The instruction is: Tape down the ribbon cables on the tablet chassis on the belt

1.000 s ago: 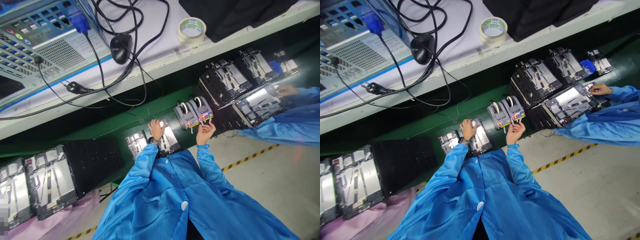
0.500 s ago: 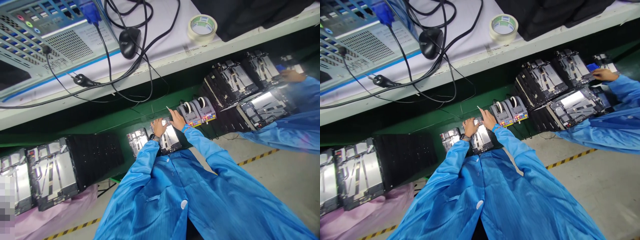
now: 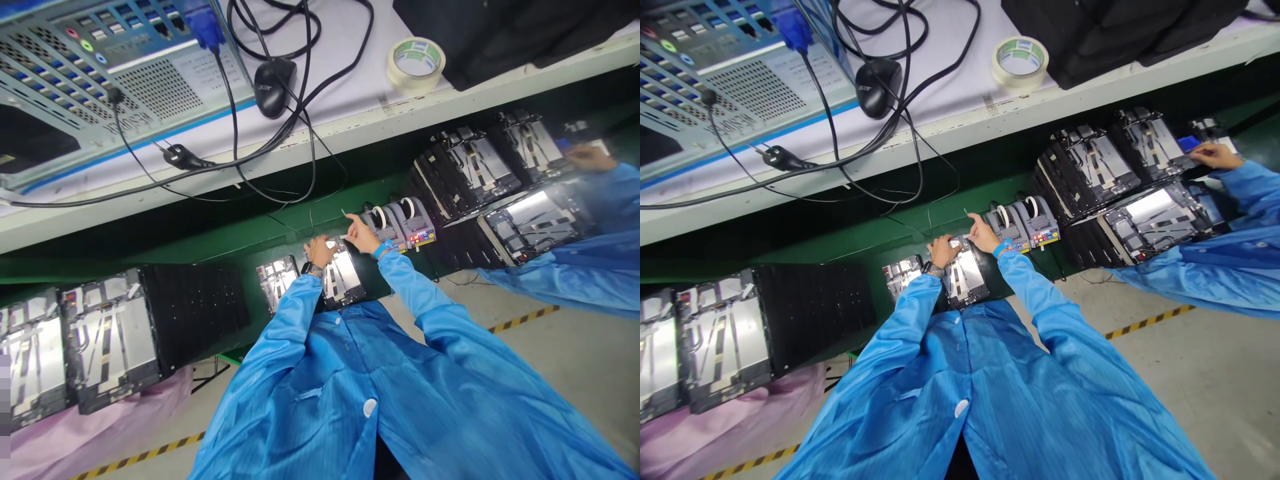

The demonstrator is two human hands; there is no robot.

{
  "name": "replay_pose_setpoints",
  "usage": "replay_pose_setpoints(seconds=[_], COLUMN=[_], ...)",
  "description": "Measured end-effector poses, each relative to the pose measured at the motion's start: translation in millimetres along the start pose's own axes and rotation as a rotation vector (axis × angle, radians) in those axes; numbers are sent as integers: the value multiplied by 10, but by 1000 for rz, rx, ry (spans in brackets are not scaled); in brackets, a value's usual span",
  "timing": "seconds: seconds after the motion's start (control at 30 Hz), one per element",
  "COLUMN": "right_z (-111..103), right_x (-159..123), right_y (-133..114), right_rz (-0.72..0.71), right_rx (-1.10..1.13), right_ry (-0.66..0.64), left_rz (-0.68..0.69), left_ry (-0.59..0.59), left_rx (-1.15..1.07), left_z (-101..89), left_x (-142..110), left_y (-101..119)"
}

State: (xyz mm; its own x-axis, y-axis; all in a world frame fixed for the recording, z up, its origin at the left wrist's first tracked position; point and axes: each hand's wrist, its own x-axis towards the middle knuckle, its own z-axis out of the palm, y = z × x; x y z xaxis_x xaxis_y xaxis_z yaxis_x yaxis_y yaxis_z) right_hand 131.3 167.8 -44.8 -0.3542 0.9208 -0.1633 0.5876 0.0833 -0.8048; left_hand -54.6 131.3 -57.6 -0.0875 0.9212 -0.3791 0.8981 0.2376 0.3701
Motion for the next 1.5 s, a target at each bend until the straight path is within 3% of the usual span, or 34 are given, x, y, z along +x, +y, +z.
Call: replay_pose_setpoints(seconds=[0.13, 0.47, 0.77, 0.93, 1.1, 1.27, 1.37, 1.5], right_z=[48, 128, 160, 234, 52, 41, 113, 143], right_x=[74, 310, 329, 395, 583, 496, 366, 187], right_y=[11, -233, -316, -264, -144, -22, 54, 50], right_rz=[7, -19, 19, 57, 183, 133, 137, 219], right_rx=[-4, -487, -559, -558, -530, -459, -421, -362], right_ry=[-262, -394, -427, -362, -384, -320, -291, -217], left_rz=[-3, -12, -18, -17, -8, 39, 83, 169], left_ry=[-18, -52, -57, -54, -51, 11, 106, 214], left_rx=[-13, -30, -68, -78, -117, -184, -293, -519], left_z=[-9, -15, 51, 66, 30, -60, -154, -208], left_x=[91, 131, 176, 197, 177, 127, 40, -227], left_y=[-46, -57, -108, -123, -107, -87, -229, -731])
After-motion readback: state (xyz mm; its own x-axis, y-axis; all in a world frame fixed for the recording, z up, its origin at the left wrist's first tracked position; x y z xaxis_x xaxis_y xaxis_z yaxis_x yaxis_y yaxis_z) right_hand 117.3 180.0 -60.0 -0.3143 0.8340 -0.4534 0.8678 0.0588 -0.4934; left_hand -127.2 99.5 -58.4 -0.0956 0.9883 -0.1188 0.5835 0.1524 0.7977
